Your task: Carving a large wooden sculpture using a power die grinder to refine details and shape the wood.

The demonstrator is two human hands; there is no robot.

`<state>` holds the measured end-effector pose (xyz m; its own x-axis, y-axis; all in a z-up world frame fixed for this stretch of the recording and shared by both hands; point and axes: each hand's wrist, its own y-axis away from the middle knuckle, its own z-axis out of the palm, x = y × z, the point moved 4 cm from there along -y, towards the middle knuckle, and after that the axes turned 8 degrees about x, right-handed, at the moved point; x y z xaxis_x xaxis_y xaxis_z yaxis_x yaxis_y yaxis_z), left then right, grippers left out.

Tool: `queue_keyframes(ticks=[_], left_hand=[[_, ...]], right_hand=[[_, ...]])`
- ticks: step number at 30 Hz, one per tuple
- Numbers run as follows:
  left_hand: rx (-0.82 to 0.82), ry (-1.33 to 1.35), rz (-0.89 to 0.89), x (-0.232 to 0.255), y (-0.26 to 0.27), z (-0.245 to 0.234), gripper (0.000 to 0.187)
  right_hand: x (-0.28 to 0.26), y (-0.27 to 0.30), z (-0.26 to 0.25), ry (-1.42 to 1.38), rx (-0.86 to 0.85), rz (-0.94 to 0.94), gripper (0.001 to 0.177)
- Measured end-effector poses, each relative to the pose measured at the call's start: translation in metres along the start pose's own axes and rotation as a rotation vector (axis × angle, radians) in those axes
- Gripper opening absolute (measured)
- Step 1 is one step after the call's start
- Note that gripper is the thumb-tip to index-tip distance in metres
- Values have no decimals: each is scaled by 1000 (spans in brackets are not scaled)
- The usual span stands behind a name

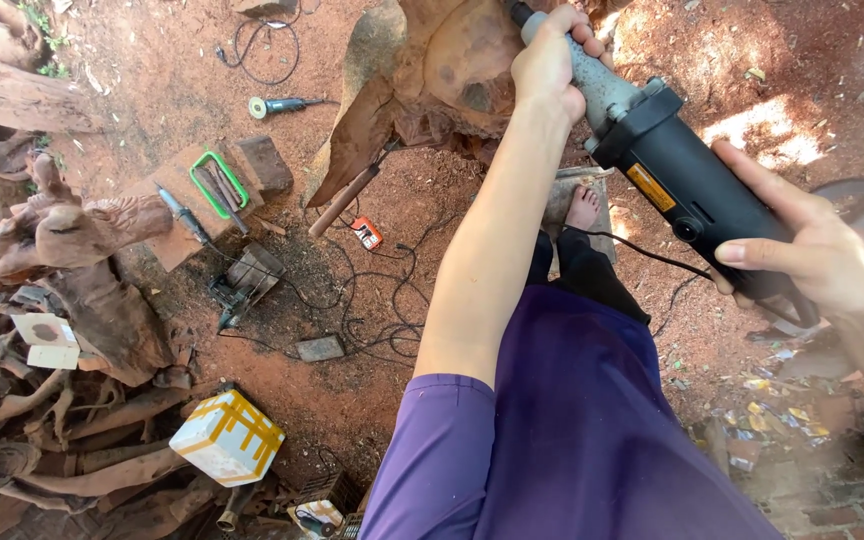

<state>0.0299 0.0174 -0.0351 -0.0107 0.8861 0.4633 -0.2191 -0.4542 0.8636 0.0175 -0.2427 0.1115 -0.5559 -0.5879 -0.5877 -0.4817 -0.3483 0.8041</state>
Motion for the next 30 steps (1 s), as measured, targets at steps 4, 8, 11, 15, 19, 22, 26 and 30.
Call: queue_keyframes(ticks=[4, 8, 11, 15, 19, 22, 26, 30], left_hand=[[23, -29, -5, 1, 3, 0, 22], [42, -39, 4, 1, 2, 0, 22], [25, 5, 10, -1, 0, 1, 19], [27, -6, 10, -1, 1, 1, 19], [18, 22, 12, -4, -4, 0, 16], [38, 0, 12, -3, -2, 1, 17], [37, -2, 15, -2, 1, 1, 16], [33, -13, 23, -2, 0, 0, 17]], right_hand=[[1, 3, 1, -30, -2, 1, 105], [5, -1, 0, -53, -21, 4, 106], [8, -4, -2, -21, -20, -26, 105], [6, -4, -2, -32, -19, -12, 107], [3, 0, 1, -43, -24, 12, 107], [10, -6, -2, -55, -42, -51, 106], [10, -5, -2, -73, -56, -37, 107], [11, -5, -2, -105, -65, -35, 107]])
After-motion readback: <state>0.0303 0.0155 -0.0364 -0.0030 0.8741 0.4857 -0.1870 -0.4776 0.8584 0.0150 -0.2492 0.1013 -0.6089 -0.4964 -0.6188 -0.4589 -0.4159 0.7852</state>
